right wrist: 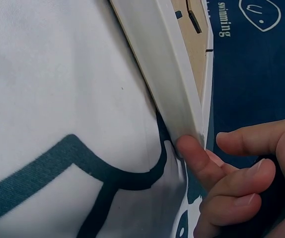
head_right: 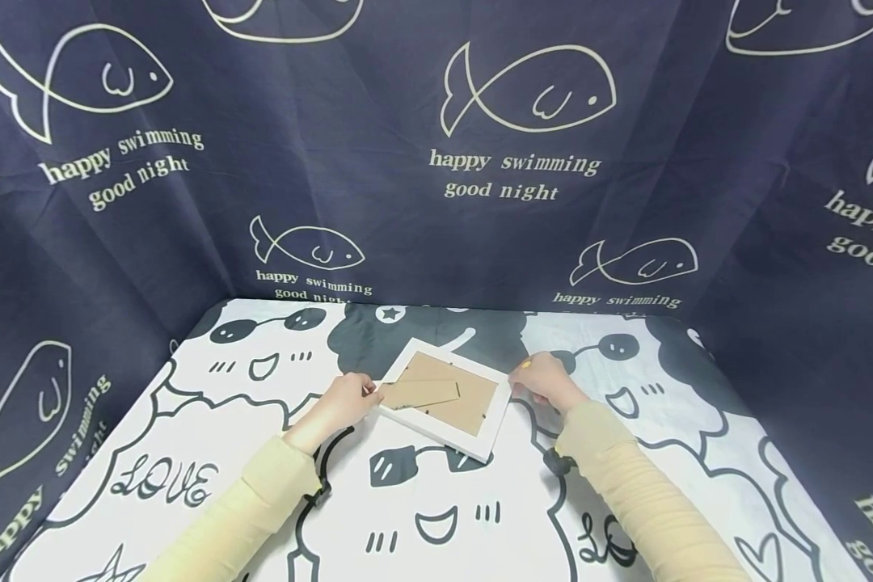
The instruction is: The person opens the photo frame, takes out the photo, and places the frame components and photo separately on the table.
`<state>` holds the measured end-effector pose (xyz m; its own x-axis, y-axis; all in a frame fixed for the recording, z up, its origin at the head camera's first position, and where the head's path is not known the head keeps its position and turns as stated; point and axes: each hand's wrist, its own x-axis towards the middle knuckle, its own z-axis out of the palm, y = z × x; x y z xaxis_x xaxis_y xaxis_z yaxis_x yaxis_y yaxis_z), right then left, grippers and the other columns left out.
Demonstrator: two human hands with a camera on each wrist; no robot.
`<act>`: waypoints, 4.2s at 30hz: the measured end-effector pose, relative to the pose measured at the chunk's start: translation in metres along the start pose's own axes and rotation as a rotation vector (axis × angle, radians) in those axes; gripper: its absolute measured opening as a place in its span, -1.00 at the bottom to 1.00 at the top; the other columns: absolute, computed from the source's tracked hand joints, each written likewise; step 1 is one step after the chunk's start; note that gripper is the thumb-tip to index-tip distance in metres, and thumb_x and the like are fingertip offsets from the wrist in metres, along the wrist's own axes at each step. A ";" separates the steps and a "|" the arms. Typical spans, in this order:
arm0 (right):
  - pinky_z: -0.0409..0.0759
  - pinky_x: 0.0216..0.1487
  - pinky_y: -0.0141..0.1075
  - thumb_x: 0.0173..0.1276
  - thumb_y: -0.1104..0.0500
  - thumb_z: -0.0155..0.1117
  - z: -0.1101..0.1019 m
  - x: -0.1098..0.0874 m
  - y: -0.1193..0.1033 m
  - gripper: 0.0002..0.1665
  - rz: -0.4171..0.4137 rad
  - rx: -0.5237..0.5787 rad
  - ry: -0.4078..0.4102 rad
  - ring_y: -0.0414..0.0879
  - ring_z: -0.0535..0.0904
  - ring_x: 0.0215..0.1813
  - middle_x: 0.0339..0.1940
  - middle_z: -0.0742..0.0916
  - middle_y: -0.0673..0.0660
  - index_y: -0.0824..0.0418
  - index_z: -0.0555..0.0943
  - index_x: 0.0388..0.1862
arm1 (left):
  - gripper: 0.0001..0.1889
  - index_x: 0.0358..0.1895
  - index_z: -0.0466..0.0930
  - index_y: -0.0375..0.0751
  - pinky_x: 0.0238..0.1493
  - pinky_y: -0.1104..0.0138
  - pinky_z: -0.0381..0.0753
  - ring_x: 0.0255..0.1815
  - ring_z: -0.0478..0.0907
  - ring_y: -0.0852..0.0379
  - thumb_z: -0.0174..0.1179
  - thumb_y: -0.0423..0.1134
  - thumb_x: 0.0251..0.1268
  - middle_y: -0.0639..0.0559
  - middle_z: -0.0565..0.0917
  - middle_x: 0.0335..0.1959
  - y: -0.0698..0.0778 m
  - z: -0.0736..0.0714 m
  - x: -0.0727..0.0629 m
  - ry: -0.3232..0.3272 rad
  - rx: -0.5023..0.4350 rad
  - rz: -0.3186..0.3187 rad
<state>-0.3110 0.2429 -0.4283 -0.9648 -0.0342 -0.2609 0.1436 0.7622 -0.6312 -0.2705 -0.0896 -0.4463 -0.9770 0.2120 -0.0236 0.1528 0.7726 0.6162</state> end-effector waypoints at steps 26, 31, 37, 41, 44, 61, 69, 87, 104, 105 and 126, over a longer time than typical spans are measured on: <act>0.27 -0.74 -0.39 0.18 0.16 0.21 -0.004 -0.007 0.009 -0.77 -0.006 0.053 -0.026 -0.27 0.23 -0.83 -0.61 0.73 0.06 0.33 0.65 -0.37 | -0.71 -0.20 0.57 -0.41 -0.56 0.37 0.46 -0.58 0.47 0.14 0.19 -0.17 0.24 -0.06 0.57 -0.51 0.003 0.005 -0.004 -0.047 0.012 -0.011; 0.25 -0.76 -0.41 0.21 0.17 0.17 -0.013 -0.013 0.003 -0.73 -0.028 0.030 -0.036 -0.28 0.22 -0.85 -0.64 0.72 0.11 0.37 0.64 -0.26 | -0.51 -0.15 0.58 -0.44 -0.37 0.25 0.52 -0.37 0.51 0.02 0.28 0.01 0.13 -0.15 0.62 -0.35 0.004 0.008 -0.005 -0.037 0.043 0.008; 0.25 -0.73 -0.41 0.27 0.12 0.13 -0.029 -0.019 -0.015 -0.62 -0.075 0.021 -0.070 -0.28 0.21 -0.82 -0.53 0.75 0.16 0.41 0.58 -0.12 | -0.18 0.08 0.47 -0.54 -0.05 0.10 0.55 -0.05 0.52 -0.16 0.33 0.19 0.00 -0.33 0.56 -0.01 0.007 0.012 -0.005 -0.024 0.099 0.026; 0.25 -0.73 -0.40 0.28 0.06 0.16 -0.041 -0.025 -0.032 -0.64 -0.100 0.015 -0.077 -0.28 0.23 -0.83 -0.49 0.77 0.13 0.36 0.59 -0.16 | -0.11 0.13 0.43 -0.54 -0.07 0.09 0.57 -0.07 0.53 -0.17 0.33 0.24 -0.03 -0.38 0.50 0.04 0.012 0.014 -0.005 -0.031 0.115 -0.003; 0.26 -0.73 -0.40 0.27 0.05 0.16 -0.050 -0.031 -0.046 -0.66 -0.124 0.004 -0.059 -0.27 0.25 -0.83 -0.52 0.76 0.06 0.30 0.62 -0.17 | -0.09 0.13 0.41 -0.55 -0.09 0.10 0.58 -0.10 0.52 -0.15 0.33 0.26 -0.05 -0.40 0.48 0.03 0.014 0.016 -0.005 -0.035 0.130 -0.018; 0.27 -0.76 -0.41 0.40 -0.10 0.11 -0.079 -0.078 -0.104 -0.50 -0.310 0.485 0.130 -0.25 0.27 -0.80 -0.79 0.47 -0.05 0.19 0.44 -0.65 | -0.05 0.05 0.44 -0.59 -0.23 0.14 0.58 -0.26 0.47 -0.07 0.30 0.34 -0.09 -0.33 0.50 -0.13 0.022 0.021 -0.003 -0.023 0.210 -0.011; 0.17 -0.77 -0.43 0.53 0.05 -0.13 -0.076 -0.083 -0.110 -0.45 -0.563 1.126 -0.011 -0.19 0.21 -0.80 -0.81 0.41 0.02 0.22 0.32 -0.70 | -0.01 0.11 0.39 -0.59 -0.16 0.09 0.58 -0.17 0.50 -0.14 0.31 0.33 -0.10 -0.37 0.49 -0.07 0.026 0.019 -0.001 -0.042 0.221 -0.026; -0.07 -0.75 -0.31 0.21 0.23 -0.13 -0.023 -0.066 -0.107 -0.65 -0.937 1.535 0.070 -0.07 0.05 -0.78 -0.85 0.23 0.09 0.26 0.15 -0.75 | -0.01 0.14 0.38 -0.54 -0.15 0.07 0.58 -0.12 0.51 -0.16 0.33 0.33 -0.13 -0.37 0.49 -0.02 0.030 0.015 0.002 -0.088 0.264 -0.079; -0.02 -0.77 -0.35 0.12 0.23 -0.12 0.022 -0.042 -0.097 -0.66 -1.117 1.638 0.137 -0.10 0.06 -0.80 -0.85 0.22 0.09 0.28 0.08 -0.76 | 0.03 0.16 0.37 -0.53 -0.07 0.07 0.57 -0.08 0.52 -0.19 0.38 0.33 -0.21 -0.38 0.49 -0.01 0.032 0.015 0.008 -0.108 0.276 -0.085; -0.02 -0.77 -0.35 0.12 0.23 -0.12 0.023 -0.041 -0.096 -0.66 -1.117 1.647 0.139 -0.10 0.06 -0.80 -0.85 0.22 0.09 0.28 0.08 -0.76 | 0.03 0.15 0.37 -0.52 -0.08 0.07 0.57 -0.08 0.52 -0.19 0.38 0.33 -0.21 -0.38 0.49 -0.02 0.032 0.015 0.008 -0.109 0.274 -0.087; -0.03 -0.77 -0.34 0.11 0.22 -0.13 0.047 -0.031 -0.101 -0.66 -1.127 1.663 0.164 -0.12 0.05 -0.79 -0.85 0.22 0.07 0.27 0.07 -0.76 | 0.01 0.14 0.39 -0.50 -0.13 0.09 0.57 -0.15 0.53 -0.15 0.39 0.33 -0.22 -0.35 0.49 -0.05 0.029 0.015 0.010 -0.116 0.264 -0.096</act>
<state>-0.2854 0.1366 -0.3905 -0.7448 0.1433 0.6517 -0.4899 -0.7805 -0.3882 -0.2741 -0.0560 -0.4404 -0.9677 0.1858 -0.1705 0.1092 0.9181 0.3811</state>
